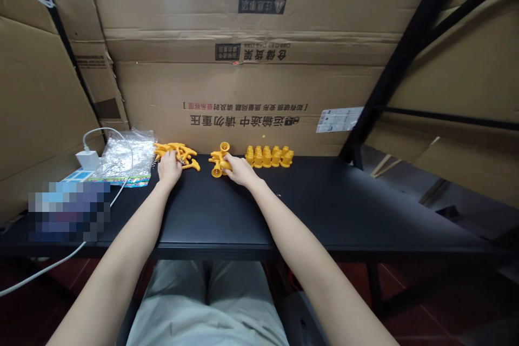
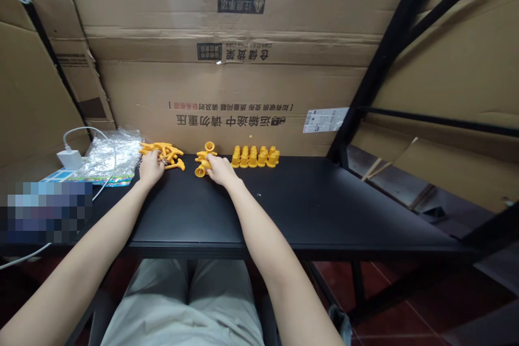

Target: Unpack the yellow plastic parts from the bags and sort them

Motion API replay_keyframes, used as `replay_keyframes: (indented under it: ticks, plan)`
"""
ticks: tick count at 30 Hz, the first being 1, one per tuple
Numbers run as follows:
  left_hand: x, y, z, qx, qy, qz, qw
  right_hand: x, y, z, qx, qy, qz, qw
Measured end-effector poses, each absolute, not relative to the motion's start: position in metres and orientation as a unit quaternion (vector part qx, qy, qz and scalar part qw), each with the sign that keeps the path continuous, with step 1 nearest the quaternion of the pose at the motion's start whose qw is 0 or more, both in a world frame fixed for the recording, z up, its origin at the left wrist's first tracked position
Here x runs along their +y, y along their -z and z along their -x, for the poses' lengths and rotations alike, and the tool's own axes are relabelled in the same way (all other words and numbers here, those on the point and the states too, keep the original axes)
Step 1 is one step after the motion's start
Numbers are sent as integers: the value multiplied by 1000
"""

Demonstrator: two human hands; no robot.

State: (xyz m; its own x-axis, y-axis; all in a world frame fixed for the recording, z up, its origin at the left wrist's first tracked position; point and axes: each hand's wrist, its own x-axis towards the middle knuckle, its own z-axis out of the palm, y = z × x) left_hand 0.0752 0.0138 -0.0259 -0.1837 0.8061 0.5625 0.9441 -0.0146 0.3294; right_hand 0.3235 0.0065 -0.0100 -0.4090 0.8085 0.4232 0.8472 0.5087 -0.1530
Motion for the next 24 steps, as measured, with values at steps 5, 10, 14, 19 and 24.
replay_keyframes:
  ticks: [5,10,14,19,24]
  plan:
    - [17,31,-73,-711,285,637,90,6,10,-324,-838,42,492,231]
    - [20,34,-72,-699,278,650,105,6,10,-324,-838,42,493,230]
    - [23,34,-70,-686,290,660,101,5,9,-324,-837,42,495,230]
    - [25,35,-70,-695,301,649,72,1,6,-323,-833,34,504,224]
    - [27,42,-71,-707,281,649,29,6,10,-326,-778,56,566,265]
